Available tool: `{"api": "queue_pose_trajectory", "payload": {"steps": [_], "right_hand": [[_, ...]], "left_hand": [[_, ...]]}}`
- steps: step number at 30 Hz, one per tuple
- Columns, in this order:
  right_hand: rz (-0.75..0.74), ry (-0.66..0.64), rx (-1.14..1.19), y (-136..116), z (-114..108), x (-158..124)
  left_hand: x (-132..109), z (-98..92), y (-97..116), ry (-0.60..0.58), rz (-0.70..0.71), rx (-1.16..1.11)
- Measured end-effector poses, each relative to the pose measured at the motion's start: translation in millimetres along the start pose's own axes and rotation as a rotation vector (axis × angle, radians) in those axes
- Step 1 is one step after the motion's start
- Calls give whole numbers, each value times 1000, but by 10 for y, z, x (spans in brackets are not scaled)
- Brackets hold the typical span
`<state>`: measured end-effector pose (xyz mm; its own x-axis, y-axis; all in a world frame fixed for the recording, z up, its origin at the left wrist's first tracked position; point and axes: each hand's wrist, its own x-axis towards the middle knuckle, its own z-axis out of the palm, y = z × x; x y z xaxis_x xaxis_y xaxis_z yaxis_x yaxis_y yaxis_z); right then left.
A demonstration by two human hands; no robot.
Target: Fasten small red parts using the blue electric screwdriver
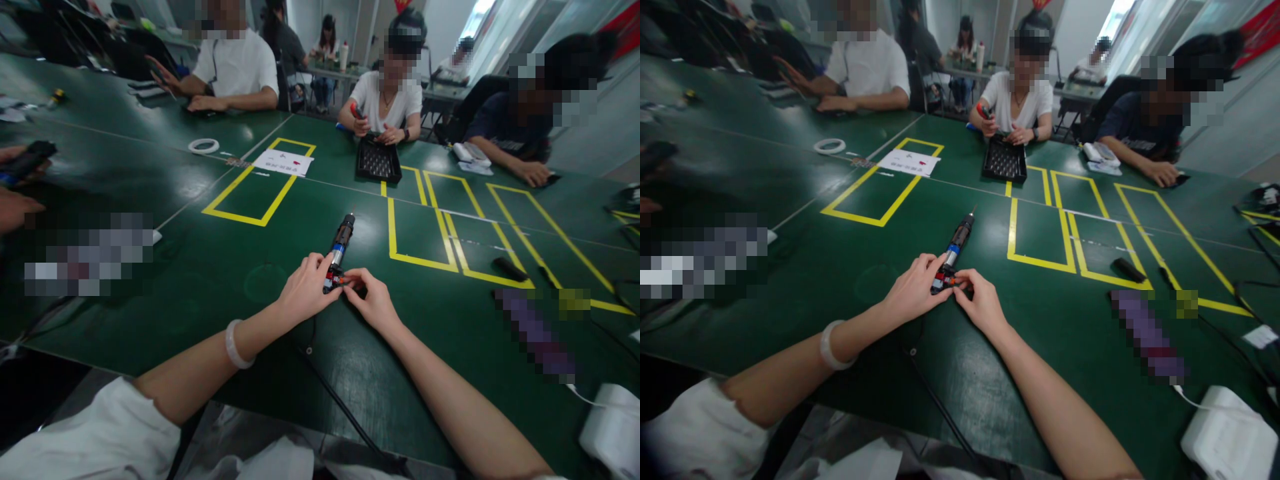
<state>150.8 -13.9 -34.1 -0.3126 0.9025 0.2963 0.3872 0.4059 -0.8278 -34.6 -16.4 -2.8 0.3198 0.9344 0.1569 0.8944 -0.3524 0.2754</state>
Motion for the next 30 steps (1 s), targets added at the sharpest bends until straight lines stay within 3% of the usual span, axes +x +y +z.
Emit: {"api": "queue_pose_trajectory", "payload": {"steps": [9,15,19,30], "right_hand": [[7,-18,64,5,-9,-30],[0,-11,58,23,-31,-29],[-2,-20,42,26,-35,-24],[-6,-34,26,1,-39,-24]], "left_hand": [[81,-72,-71,-13,9,118],[157,-155,-340,6,-60,211],[261,-257,-700,-11,-168,233],[466,-579,-1982,-20,-411,312]]}}
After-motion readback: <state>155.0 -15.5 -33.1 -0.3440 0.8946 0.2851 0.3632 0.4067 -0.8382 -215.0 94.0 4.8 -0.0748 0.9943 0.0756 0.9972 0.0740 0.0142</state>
